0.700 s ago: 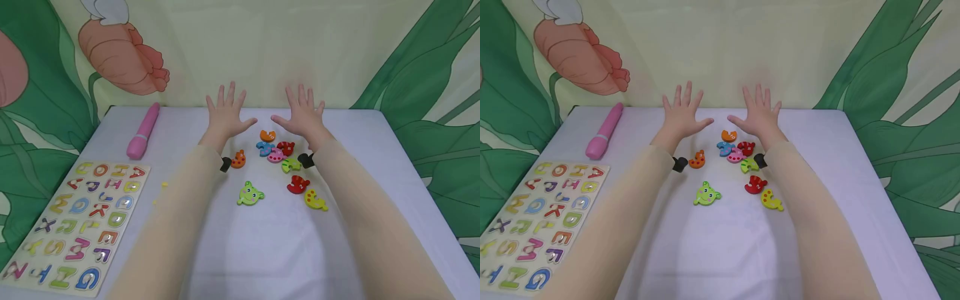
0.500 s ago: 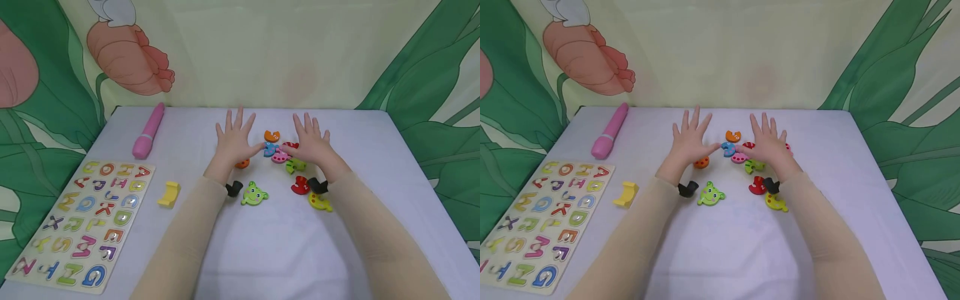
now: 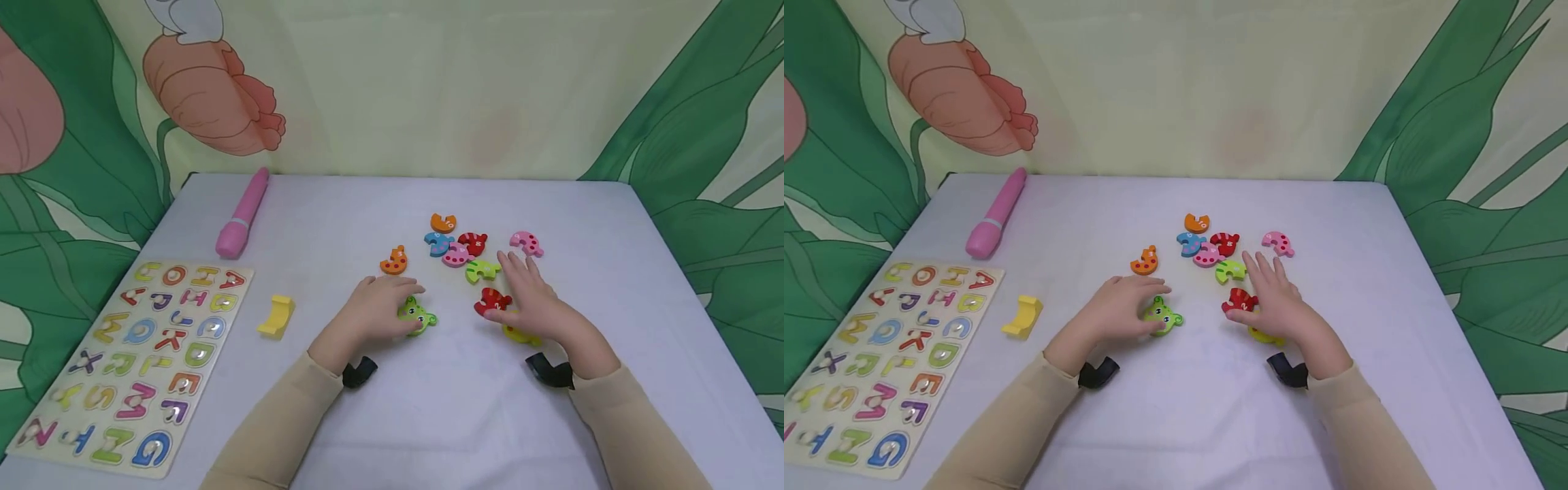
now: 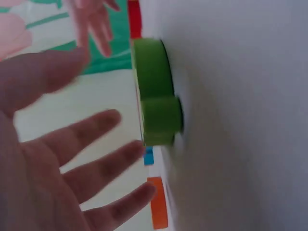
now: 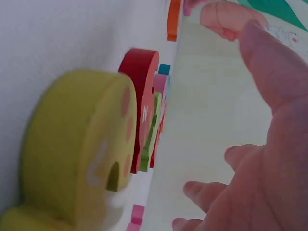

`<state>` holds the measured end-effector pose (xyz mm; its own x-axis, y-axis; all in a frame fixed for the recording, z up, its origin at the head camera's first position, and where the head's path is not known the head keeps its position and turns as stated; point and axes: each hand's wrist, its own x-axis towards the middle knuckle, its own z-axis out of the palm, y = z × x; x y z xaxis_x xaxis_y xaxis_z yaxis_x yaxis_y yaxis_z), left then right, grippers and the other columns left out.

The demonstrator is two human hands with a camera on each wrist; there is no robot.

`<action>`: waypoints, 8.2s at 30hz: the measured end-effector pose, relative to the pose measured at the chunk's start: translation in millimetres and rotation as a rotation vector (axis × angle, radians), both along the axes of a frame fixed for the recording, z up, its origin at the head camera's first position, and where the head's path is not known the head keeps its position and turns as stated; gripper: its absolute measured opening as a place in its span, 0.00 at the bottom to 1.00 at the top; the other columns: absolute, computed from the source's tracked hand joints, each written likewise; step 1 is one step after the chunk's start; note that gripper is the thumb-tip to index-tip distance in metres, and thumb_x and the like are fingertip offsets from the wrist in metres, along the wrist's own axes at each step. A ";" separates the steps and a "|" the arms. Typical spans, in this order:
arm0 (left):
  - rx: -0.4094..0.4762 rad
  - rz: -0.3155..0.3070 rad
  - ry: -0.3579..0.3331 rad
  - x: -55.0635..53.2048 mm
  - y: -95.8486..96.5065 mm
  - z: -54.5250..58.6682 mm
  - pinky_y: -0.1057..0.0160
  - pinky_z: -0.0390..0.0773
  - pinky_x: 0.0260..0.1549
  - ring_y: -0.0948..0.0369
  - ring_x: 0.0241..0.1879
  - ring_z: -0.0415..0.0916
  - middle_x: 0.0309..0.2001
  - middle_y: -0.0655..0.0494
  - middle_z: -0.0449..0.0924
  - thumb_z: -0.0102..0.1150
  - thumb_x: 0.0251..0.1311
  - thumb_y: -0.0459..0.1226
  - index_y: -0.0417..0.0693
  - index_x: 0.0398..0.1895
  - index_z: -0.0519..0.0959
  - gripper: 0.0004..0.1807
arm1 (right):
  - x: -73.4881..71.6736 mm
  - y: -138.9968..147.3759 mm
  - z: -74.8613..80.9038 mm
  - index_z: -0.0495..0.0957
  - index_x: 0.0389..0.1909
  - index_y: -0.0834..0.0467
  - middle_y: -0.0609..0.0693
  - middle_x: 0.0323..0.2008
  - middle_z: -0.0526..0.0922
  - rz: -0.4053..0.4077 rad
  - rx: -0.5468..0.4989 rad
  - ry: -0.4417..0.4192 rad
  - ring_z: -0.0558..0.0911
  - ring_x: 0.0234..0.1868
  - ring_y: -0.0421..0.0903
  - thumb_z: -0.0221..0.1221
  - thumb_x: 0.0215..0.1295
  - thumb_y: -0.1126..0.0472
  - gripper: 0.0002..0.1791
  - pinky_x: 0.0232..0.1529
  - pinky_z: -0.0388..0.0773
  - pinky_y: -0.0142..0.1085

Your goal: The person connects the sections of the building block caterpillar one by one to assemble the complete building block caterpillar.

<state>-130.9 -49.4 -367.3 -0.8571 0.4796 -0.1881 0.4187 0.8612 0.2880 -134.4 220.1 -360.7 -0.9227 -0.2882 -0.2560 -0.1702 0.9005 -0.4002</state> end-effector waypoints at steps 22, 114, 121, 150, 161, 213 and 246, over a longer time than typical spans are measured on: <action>0.115 0.022 -0.010 -13.9 -32.9 -30.5 0.56 0.60 0.60 0.59 0.58 0.57 0.56 0.59 0.66 0.64 0.43 0.50 0.59 0.52 0.71 0.29 | 3.4 1.0 -13.5 0.47 0.70 0.55 0.61 0.58 0.67 0.020 -0.063 -0.039 0.63 0.61 0.59 0.63 0.54 0.55 0.46 0.55 0.68 0.55; 0.337 0.182 -0.063 -46.6 -69.7 -44.2 0.47 0.51 0.65 0.54 0.66 0.49 0.64 0.54 0.59 0.56 0.54 0.50 0.55 0.57 0.69 0.26 | 2.4 -136.2 -41.0 0.73 0.54 0.54 0.50 0.45 0.74 0.136 -0.348 0.049 0.70 0.25 0.39 0.65 0.52 0.52 0.27 0.26 0.69 0.30; 0.294 0.196 -0.092 -45.5 -67.7 -40.9 0.47 0.49 0.66 0.52 0.67 0.46 0.66 0.52 0.55 0.56 0.55 0.48 0.53 0.58 0.68 0.26 | 0.2 -137.4 -42.1 0.74 0.54 0.56 0.50 0.47 0.74 0.143 -0.358 0.035 0.70 0.26 0.39 0.65 0.51 0.53 0.28 0.29 0.69 0.30; 0.311 0.195 -0.100 -45.1 -69.3 -42.1 0.47 0.48 0.66 0.54 0.68 0.45 0.67 0.55 0.54 0.56 0.55 0.50 0.55 0.59 0.67 0.28 | -93.2 -129.6 -27.6 0.68 0.60 0.47 0.49 0.67 0.57 0.165 -0.267 -0.120 0.66 0.58 0.50 0.55 0.62 0.60 0.24 0.59 0.68 0.44; 0.309 0.211 -0.088 -44.2 -70.2 -44.2 0.47 0.50 0.65 0.54 0.67 0.46 0.67 0.55 0.55 0.57 0.54 0.51 0.55 0.59 0.67 0.28 | -95.8 -131.4 -31.0 0.70 0.58 0.48 0.51 0.57 0.66 0.166 -0.235 -0.095 0.68 0.51 0.48 0.54 0.62 0.60 0.22 0.54 0.71 0.41; 0.335 0.203 -0.084 -43.2 -68.9 -43.3 0.49 0.50 0.66 0.54 0.67 0.47 0.66 0.55 0.57 0.57 0.54 0.48 0.54 0.58 0.68 0.27 | -39.6 -69.8 -29.7 0.58 0.57 0.59 0.59 0.56 0.70 -0.089 -0.839 -0.503 0.81 0.48 0.48 0.50 0.64 0.66 0.21 0.46 0.78 0.32; 0.341 0.207 -0.083 -45.0 -70.2 -45.0 0.48 0.50 0.66 0.55 0.67 0.47 0.66 0.56 0.57 0.58 0.53 0.50 0.55 0.58 0.69 0.28 | -14.7 -94.7 -27.8 0.68 0.55 0.52 0.50 0.40 0.78 0.179 -0.582 -0.408 0.76 0.35 0.44 0.58 0.59 0.58 0.22 0.42 0.75 0.32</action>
<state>-175.9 -119.6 -412.3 -0.9309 0.3449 -0.1205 0.2096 0.7745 0.5968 -149.1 125.4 -388.4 -0.7127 -0.6196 -0.3289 -0.0300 0.4954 -0.8681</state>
